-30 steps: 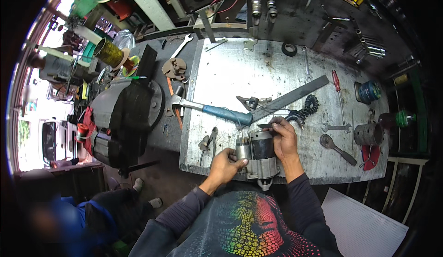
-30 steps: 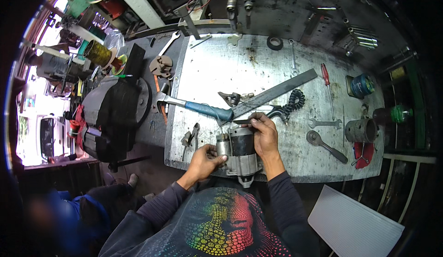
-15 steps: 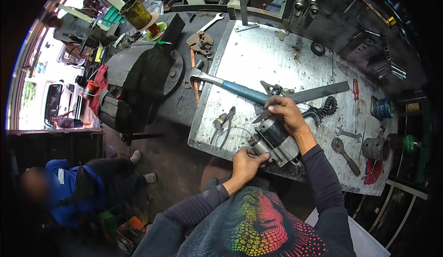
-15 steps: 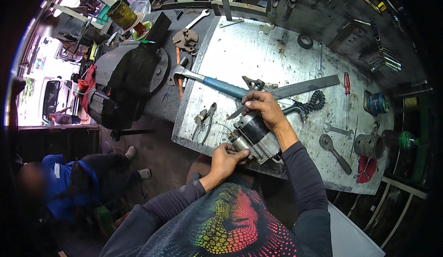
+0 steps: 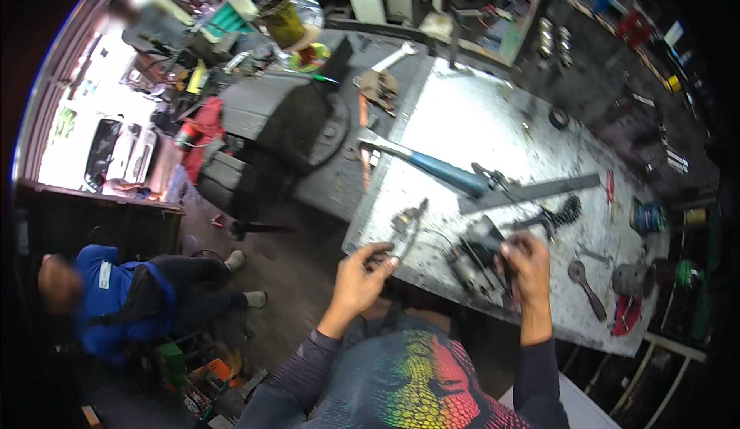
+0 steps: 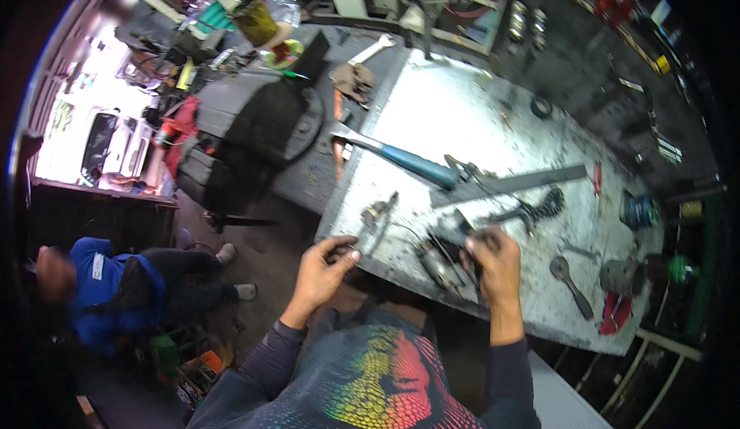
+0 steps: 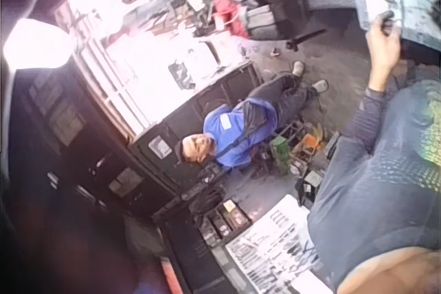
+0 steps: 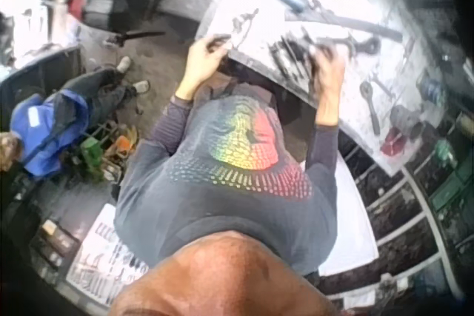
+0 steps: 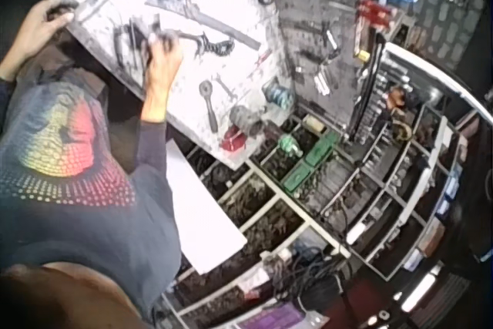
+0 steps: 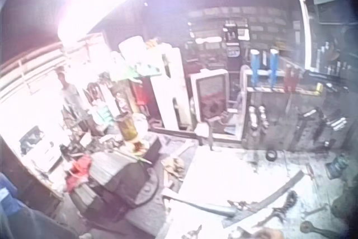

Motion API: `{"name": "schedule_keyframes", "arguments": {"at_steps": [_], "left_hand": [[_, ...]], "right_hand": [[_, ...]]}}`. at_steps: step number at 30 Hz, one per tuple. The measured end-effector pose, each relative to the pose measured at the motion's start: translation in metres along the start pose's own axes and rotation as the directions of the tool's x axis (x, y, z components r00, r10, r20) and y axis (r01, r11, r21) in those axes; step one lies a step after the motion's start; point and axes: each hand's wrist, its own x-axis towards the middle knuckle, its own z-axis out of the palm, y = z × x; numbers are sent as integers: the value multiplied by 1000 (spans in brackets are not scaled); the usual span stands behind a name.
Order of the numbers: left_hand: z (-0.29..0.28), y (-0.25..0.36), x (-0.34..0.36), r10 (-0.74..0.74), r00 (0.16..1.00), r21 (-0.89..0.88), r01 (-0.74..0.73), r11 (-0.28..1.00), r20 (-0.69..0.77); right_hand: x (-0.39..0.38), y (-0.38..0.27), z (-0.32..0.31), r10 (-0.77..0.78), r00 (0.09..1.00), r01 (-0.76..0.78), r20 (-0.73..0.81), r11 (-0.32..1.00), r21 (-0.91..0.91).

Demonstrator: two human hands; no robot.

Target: The person works on a mechanical assembly at a cluttered workbench, using pliers to strip wire insulation and a soldering iron to join wires. They handle various small metal components, including gears and cylindrical parts, and use a hammer to tap a component into place.

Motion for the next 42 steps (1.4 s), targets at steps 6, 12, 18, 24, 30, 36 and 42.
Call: {"name": "schedule_keyframes", "arguments": {"at_steps": [6, 12, 18, 24, 30, 36, 42], "left_hand": [[-49, 4, -6, 97, 995, 85, -96, 992, -9], [-133, -25, -34, 112, 993, 176, -114, 978, 22], [-241, -75, -57, 39, 997, 251, -19, 968, -73], [-311, -90, -45, 15, 1000, 274, -15, 962, 0], [-364, -80, 4, -43, 993, 175, 23, 984, 107], [-416, -56, 24, -4, 998, -224, 19, 974, 69], [-465, -24, 82, 165, 937, -246, -247, 937, -309]], "right_hand": [[-44, 39, 95, 153, 987, -138, -50, 963, 231], [14, 91, 192, -250, 946, 222, -205, 963, -150], [60, 127, 245, -163, 882, 159, -442, 986, -46], [63, 152, 268, -318, 725, 34, -611, 902, -430], [5, 125, 281, -572, 750, -25, -333, 478, -878], [45, 78, 304, -535, 813, 232, -230, 660, -715], [79, 26, 333, -521, 818, 294, -245, 744, -600]]}}
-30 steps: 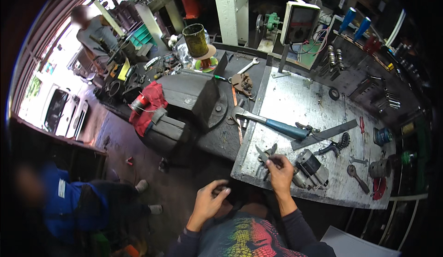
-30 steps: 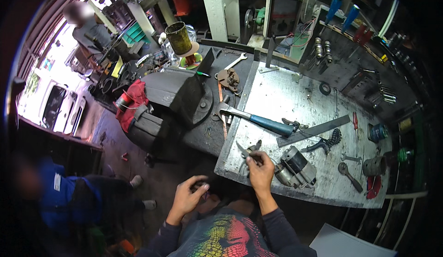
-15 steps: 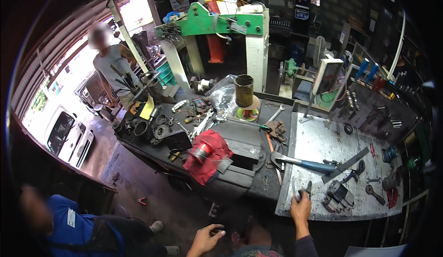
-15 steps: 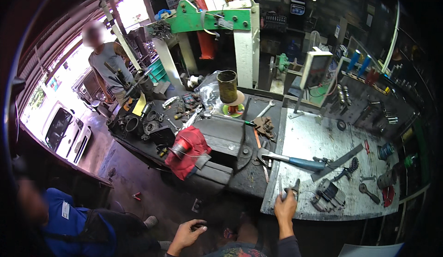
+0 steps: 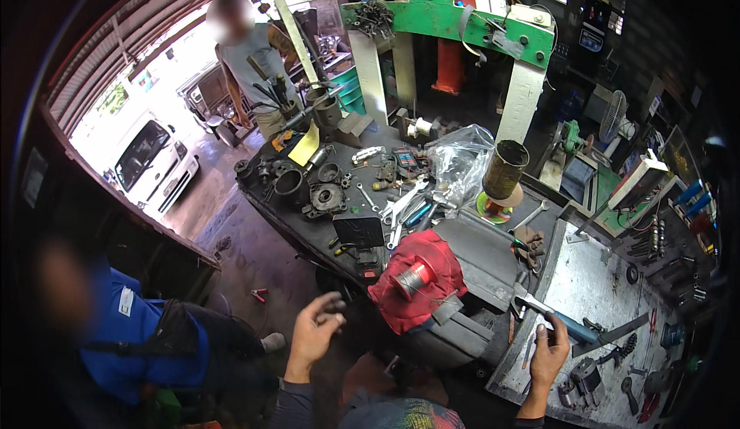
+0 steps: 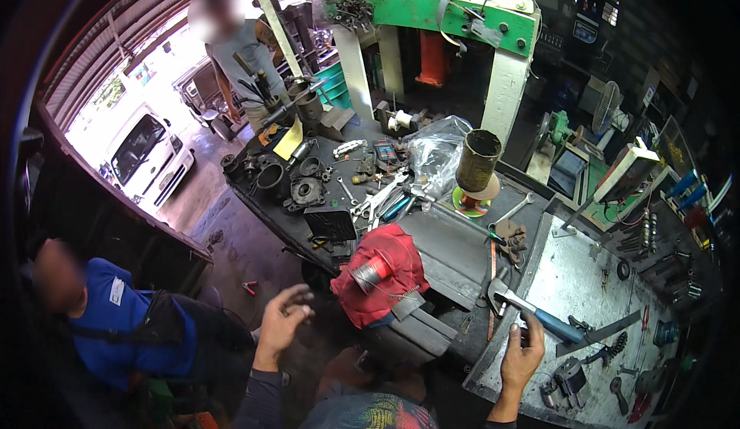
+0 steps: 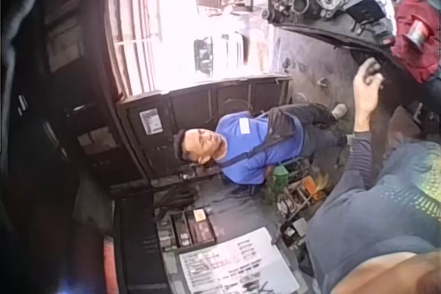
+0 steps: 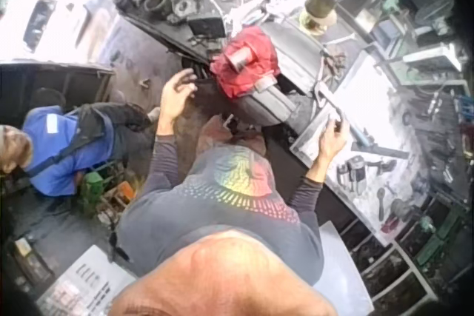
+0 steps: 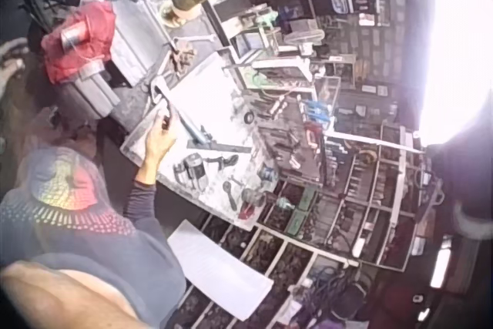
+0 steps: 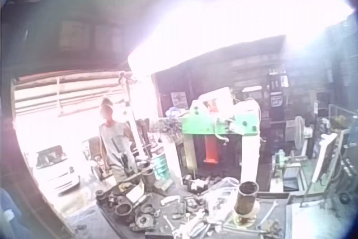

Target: The person works on a mechanical assembly at a cluttered workbench, using pliers to strip wire insulation and a soldering iron to join wires. They handle various small metal components, including gears and cylindrical parts, and use a hammer to tap a component into place.

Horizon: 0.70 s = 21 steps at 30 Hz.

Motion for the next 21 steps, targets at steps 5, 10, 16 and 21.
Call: {"name": "schedule_keyframes", "arguments": {"at_steps": [5, 10, 16, 21], "left_hand": [[-10, 25, 80, 119, 986, -32, -123, 992, -112], [0, 65, 131, 270, 960, 24, -272, 962, 75], [14, 105, 149, 410, 590, 3, -573, 820, 696], [-5, 103, 164, 286, 401, -29, -539, 842, 870]], "right_hand": [[-3, -45, 13, 69, 996, -60, -59, 989, 134], [-20, -112, 44, 25, 974, 16, -223, 984, 179], [-78, -192, 93, 13, 972, 22, -235, 989, 144], [-125, -248, 132, 21, 992, -6, -125, 992, 124]]}}
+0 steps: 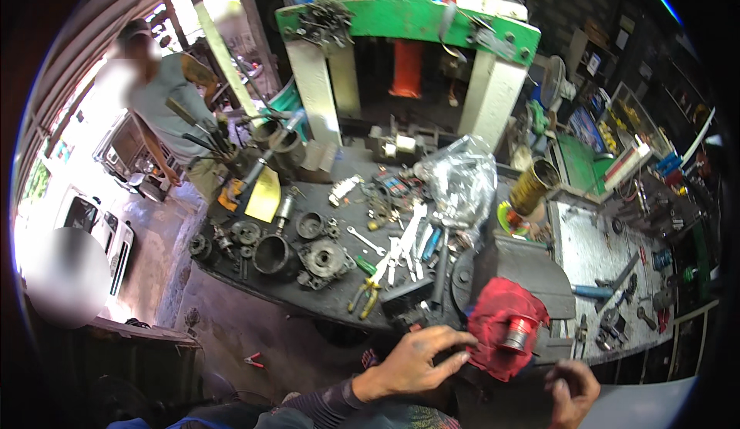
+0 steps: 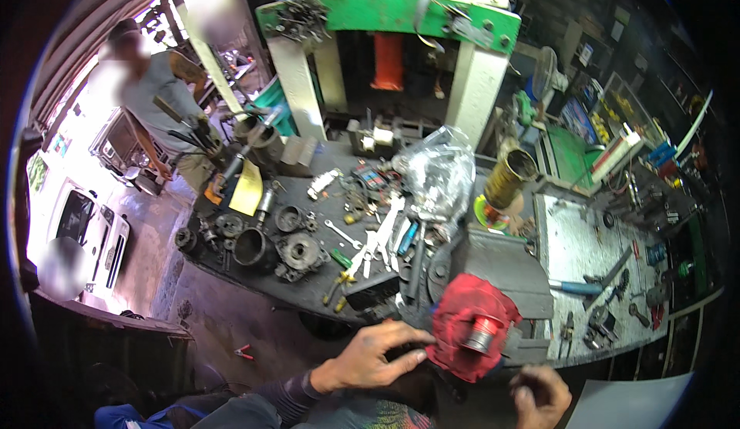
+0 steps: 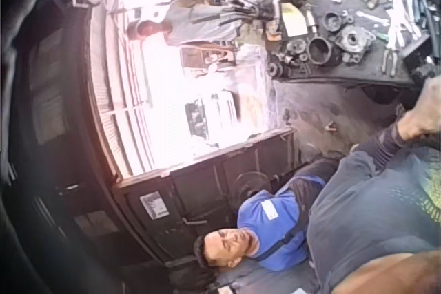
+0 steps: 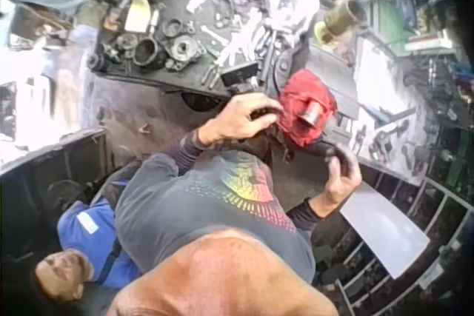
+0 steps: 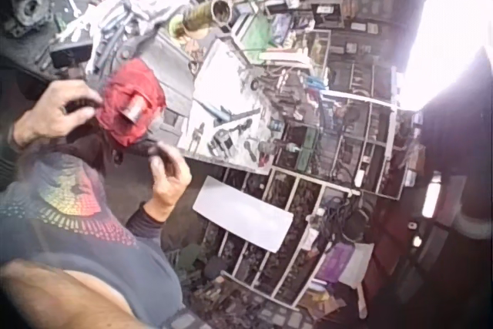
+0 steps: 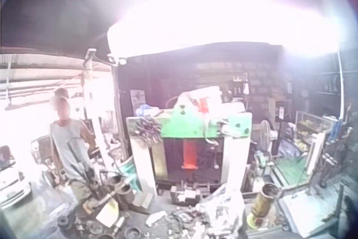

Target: The person works on a mechanical assembly at a cluttered workbench, using pliers to strip wire insulation and a soldering iron to join wires. They handle various small metal components, including gears and cylindrical parts, and use a hammer to tap a component into place.

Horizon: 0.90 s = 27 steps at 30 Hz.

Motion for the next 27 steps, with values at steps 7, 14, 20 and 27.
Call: {"name": "schedule_keyframes", "arguments": {"at_steps": [7, 14, 20, 27], "left_hand": [[-25, -9, -13, 8, 993, -73, -17, 997, -115], [10, 7, 41, 262, 965, 63, -262, 963, 10], [44, 19, 86, 283, 943, 320, -326, 889, 176], [30, 31, 91, 209, 965, -58, -202, 978, 157]], "right_hand": [[15, -25, 64, -164, 926, 130, 341, 984, 119], [45, -2, 20, 34, 947, -69, -318, 993, -98], [56, 2, 18, -116, 982, 165, 149, 911, -379], [63, 7, 25, -386, 892, 452, 235, 793, -410]]}}
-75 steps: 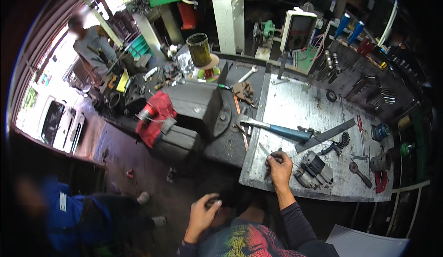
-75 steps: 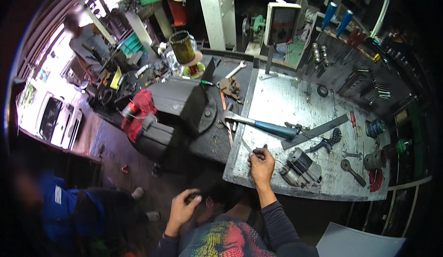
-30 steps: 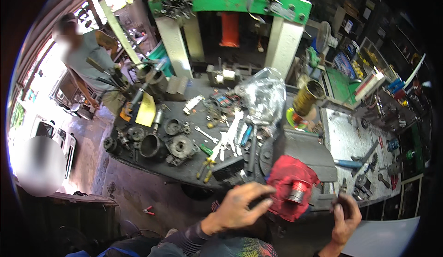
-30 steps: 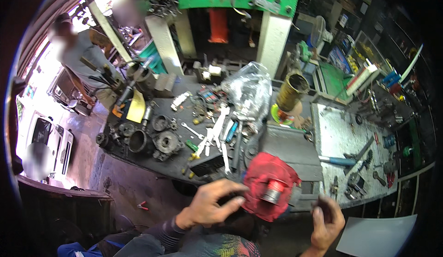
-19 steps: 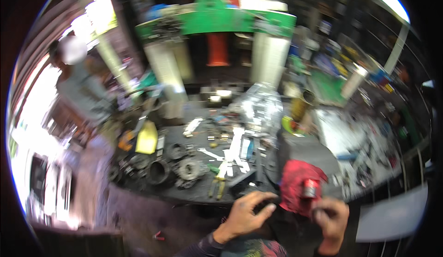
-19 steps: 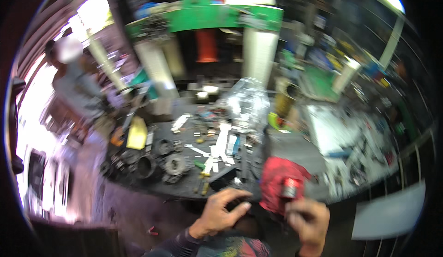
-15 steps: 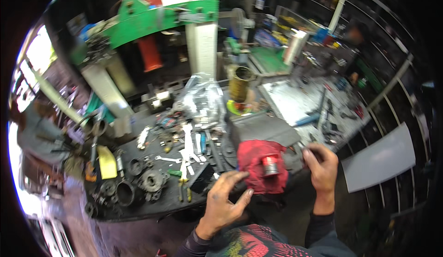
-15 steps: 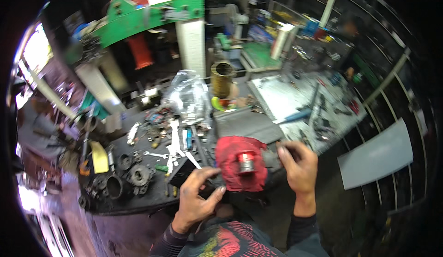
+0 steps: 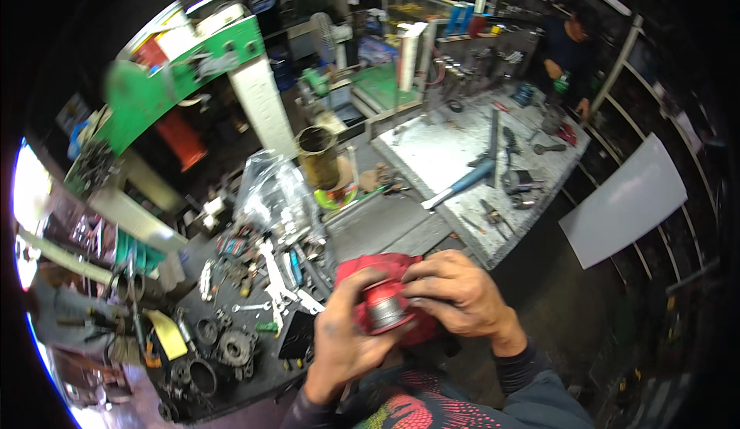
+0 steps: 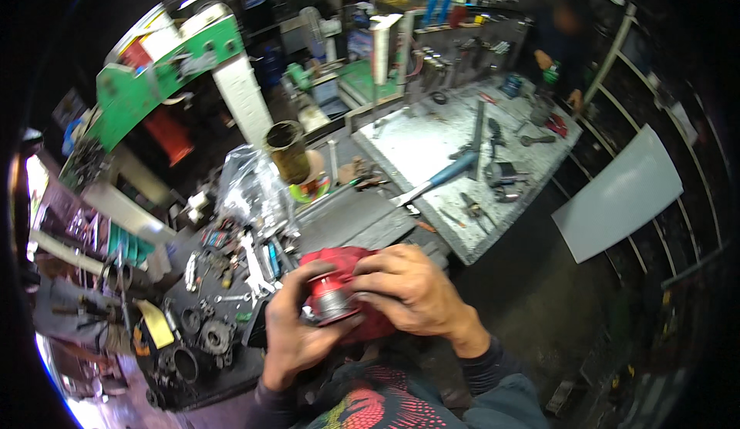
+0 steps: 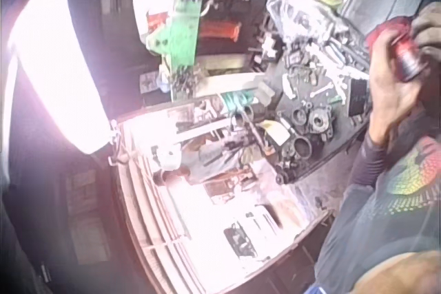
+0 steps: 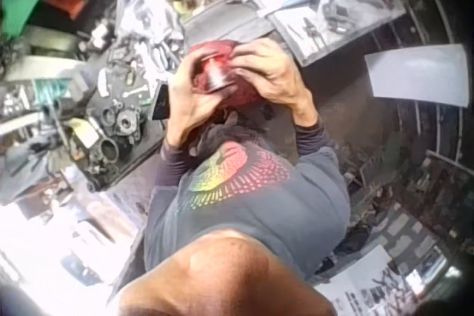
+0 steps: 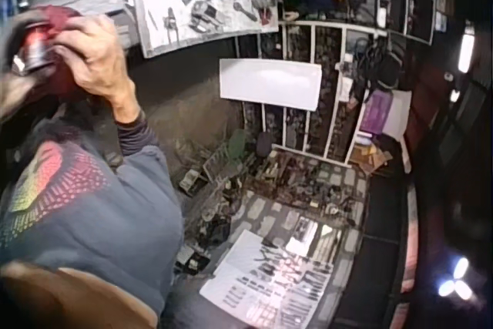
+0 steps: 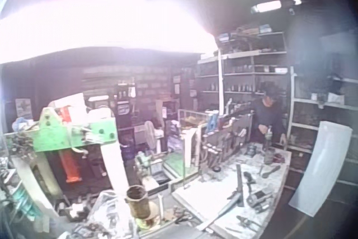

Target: The person works on a mechanical assembly at a cluttered workbench, using pliers to strip wire insulation and a soldering iron to join wires. They handle various small metal components, including gears and cylindrical parts, and use a hammer to tap a component into place.

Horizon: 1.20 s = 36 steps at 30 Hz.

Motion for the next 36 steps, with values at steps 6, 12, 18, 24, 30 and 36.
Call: {"name": "schedule_keyframes", "arguments": {"at_steps": [6, 12, 18, 24, 30, 36], "left_hand": [[-14, 14, -26, -265, 963, -593, 236, 770, 39], [-22, 4, -45, -286, 956, -565, 273, 779, 68], [-39, 6, -56, -388, 906, -680, 393, 619, 171], [-69, 7, -81, -600, 741, -343, 671, 657, 301], [-109, 10, -125, -443, 888, -379, 456, 806, 125], [-181, 5, -223, -604, 725, -680, 262, 685, -330]], "right_hand": [[13, 5, 8, -119, 993, 118, -20, 992, -33], [31, 11, 16, -227, 973, 228, 28, 973, -34], [62, 23, 19, -460, 865, 484, 199, 870, -94], [120, 8, 5, -565, 599, 716, 567, 695, -63], [194, -30, 26, -639, 497, 815, 587, 575, -65], [283, -69, 109, -385, 752, 540, 534, 825, -166]]}}
